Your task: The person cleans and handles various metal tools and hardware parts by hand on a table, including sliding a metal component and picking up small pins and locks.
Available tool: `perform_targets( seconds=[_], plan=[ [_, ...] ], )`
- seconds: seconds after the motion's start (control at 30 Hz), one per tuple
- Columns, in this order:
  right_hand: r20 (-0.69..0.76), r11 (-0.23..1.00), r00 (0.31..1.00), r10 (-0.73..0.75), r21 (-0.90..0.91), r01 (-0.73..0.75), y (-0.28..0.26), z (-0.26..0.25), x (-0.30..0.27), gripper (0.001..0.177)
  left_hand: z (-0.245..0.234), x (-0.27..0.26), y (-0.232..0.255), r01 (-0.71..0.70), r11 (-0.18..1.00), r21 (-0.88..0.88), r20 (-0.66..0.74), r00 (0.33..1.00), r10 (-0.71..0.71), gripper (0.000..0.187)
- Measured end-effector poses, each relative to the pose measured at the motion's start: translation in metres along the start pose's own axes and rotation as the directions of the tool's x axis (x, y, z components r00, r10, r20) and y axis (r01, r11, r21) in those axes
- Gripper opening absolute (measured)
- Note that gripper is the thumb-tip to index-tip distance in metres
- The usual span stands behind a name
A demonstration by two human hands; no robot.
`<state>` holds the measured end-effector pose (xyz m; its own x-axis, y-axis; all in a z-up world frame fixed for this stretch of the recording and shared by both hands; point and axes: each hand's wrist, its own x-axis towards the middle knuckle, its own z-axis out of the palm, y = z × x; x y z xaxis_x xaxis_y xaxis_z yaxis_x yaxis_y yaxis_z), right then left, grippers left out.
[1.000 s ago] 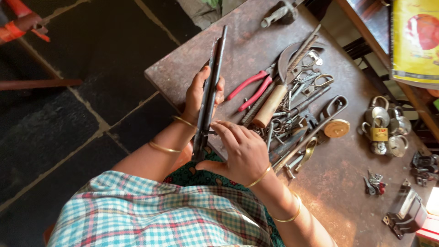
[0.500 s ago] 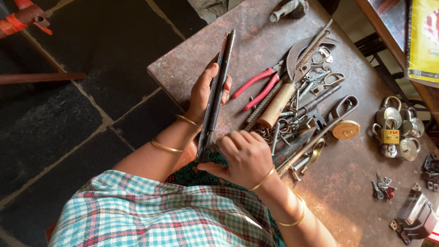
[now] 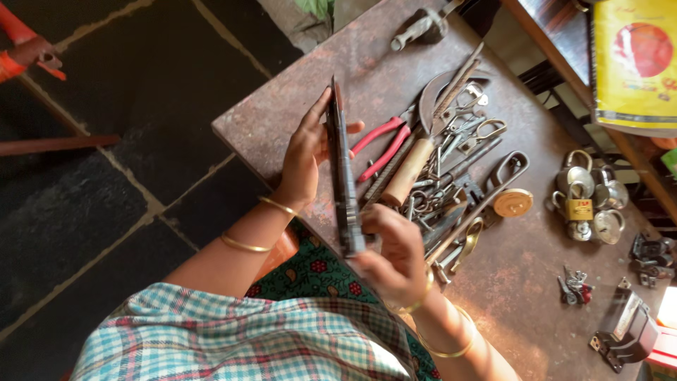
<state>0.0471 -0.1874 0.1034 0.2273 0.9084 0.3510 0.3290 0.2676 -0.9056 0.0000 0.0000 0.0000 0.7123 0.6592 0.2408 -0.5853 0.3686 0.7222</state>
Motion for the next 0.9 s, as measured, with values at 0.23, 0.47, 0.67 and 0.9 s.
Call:
perform_targets(
  seconds=[0.23, 0.47, 0.67, 0.9],
  plan=[
    [-0.100, 0.933, 0.995, 0.008, 0.360, 0.029, -0.021, -0.011, -0.009, 0.047, 0.008, -0.007, 0.010, -0.245, 0.577, 0.779, 0.114, 0.960, 0.255, 0.074],
    [-0.156, 0.865, 0.988, 0.003, 0.495, 0.076, -0.049, -0.042, -0.023, 0.048, 0.026, -0.009, 0.049, -0.542, -0.176, 0.822, 0.507, 0.554, 0.660, 0.044],
    [-0.256, 0.992, 0.966, 0.036, 0.122, -0.005, -0.068, -0.074, -0.015, 0.039, 0.046, -0.018, 0.046, -0.648, 0.345, 0.679, 0.616, 0.759, 0.212, 0.050],
    [-0.319, 0.611, 0.885, -0.340, -0.790, -0.050, -0.105, -0.087, -0.003, 0.014, 0.082, -0.063, 0.045, -0.038, 0.749, 0.661, 0.351, 0.898, -0.265, 0.051]
  ],
)
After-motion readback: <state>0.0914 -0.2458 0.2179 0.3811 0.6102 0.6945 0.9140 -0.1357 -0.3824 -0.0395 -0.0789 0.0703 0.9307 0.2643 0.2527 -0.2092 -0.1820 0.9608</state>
